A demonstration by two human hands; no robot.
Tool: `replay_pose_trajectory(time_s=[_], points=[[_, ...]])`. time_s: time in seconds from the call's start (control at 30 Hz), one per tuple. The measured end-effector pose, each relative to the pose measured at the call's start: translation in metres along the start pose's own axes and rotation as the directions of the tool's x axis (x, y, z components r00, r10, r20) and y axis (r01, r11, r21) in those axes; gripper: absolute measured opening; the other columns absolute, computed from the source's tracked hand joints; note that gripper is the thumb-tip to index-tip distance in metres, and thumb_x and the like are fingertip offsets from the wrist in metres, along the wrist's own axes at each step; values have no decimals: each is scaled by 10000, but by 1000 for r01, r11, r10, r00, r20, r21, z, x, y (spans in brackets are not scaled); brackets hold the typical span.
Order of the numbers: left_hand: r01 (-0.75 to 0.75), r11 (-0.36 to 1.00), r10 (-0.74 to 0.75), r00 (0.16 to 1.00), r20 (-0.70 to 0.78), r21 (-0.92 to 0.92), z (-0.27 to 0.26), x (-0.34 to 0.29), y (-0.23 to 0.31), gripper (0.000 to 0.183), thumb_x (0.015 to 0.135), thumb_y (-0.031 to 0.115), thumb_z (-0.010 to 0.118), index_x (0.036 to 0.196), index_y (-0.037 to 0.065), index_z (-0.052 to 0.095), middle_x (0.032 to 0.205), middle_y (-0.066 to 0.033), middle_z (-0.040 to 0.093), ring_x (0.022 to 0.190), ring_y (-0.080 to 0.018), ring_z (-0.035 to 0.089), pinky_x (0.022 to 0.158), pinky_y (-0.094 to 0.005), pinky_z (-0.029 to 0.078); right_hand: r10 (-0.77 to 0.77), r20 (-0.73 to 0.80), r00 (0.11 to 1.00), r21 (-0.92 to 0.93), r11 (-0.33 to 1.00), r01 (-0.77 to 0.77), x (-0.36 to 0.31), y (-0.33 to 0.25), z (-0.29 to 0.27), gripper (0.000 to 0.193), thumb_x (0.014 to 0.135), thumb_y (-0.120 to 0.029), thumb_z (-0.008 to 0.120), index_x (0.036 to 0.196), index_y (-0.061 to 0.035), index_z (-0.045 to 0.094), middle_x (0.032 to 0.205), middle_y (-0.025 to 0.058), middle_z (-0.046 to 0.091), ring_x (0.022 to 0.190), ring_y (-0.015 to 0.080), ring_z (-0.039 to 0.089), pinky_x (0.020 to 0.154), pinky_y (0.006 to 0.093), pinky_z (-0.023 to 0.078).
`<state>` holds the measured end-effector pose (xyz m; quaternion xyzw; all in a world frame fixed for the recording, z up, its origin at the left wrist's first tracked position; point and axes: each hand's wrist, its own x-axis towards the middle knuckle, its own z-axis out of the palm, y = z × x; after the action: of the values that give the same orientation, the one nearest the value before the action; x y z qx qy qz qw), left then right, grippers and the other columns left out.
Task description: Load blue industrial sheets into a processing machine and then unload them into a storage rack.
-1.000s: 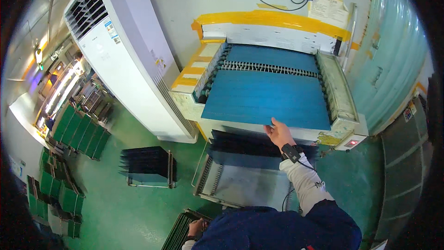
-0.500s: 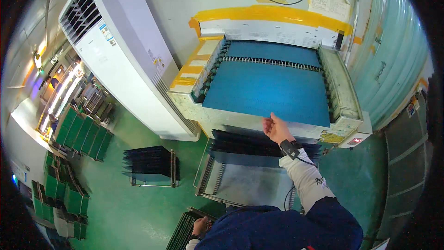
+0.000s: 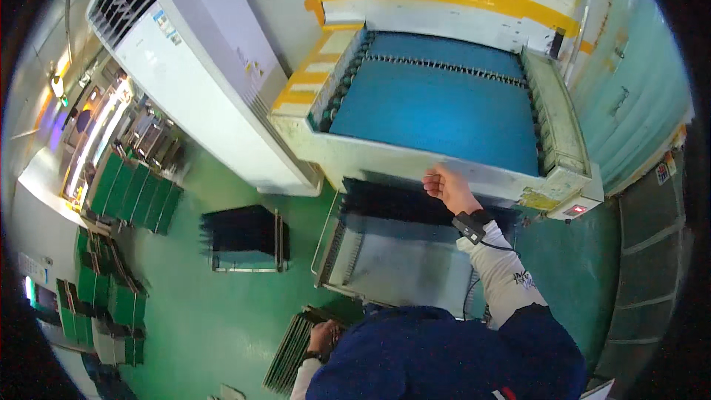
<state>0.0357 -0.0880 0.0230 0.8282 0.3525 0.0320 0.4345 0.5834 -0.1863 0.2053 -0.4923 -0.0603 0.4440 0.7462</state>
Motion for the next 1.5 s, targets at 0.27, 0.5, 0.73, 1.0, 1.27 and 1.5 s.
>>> replay_pose_trajectory(time_s=[0.27,0.5,0.73,1.0,1.27,1.5], points=[[469,629,-503,854,134,-620,23,-7,-67,272,878,249,594,930,-14,639,742,-41,644,632,-116,581,542,-260,437,-339,169,926,-886,359,293,-41,68,18,250,821,-279,635,826,-30,650,773,98,658,679,252,630,626,329,484],[575,488,-605,765,221,-657,11,7,-14,241,881,249,592,888,12,637,704,-11,607,599,-105,545,526,-246,418,-445,363,819,-916,-10,401,-61,87,3,176,765,-193,655,878,-58,646,865,104,620,856,303,572,748,402,459],[600,348,-624,722,299,-721,17,5,-36,231,886,253,587,915,26,616,723,-24,636,532,-112,558,437,-241,413,-487,469,737,-881,-193,432,-77,98,16,230,720,-123,656,943,-72,631,963,85,604,958,290,532,811,423,426],[570,324,-590,745,310,-755,11,4,-30,248,896,272,576,925,28,612,705,-43,618,520,-121,549,459,-261,440,-473,392,789,-919,-153,364,-88,108,23,283,685,-58,672,957,-65,594,961,101,555,941,301,522,796,409,419],[594,432,-600,751,275,-678,0,6,-15,240,896,264,574,908,27,613,686,-8,572,538,-126,535,480,-254,437,-447,368,815,-923,-281,263,-76,113,28,311,689,-100,680,982,-78,577,943,99,550,921,301,513,774,437,406],[599,441,-552,768,325,-669,18,-3,-80,274,883,290,585,884,18,622,695,-37,596,546,-129,560,463,-252,420,-371,325,870,-921,-334,201,-69,121,22,273,708,-154,676,951,-73,582,913,104,617,948,306,544,774,438,433]])
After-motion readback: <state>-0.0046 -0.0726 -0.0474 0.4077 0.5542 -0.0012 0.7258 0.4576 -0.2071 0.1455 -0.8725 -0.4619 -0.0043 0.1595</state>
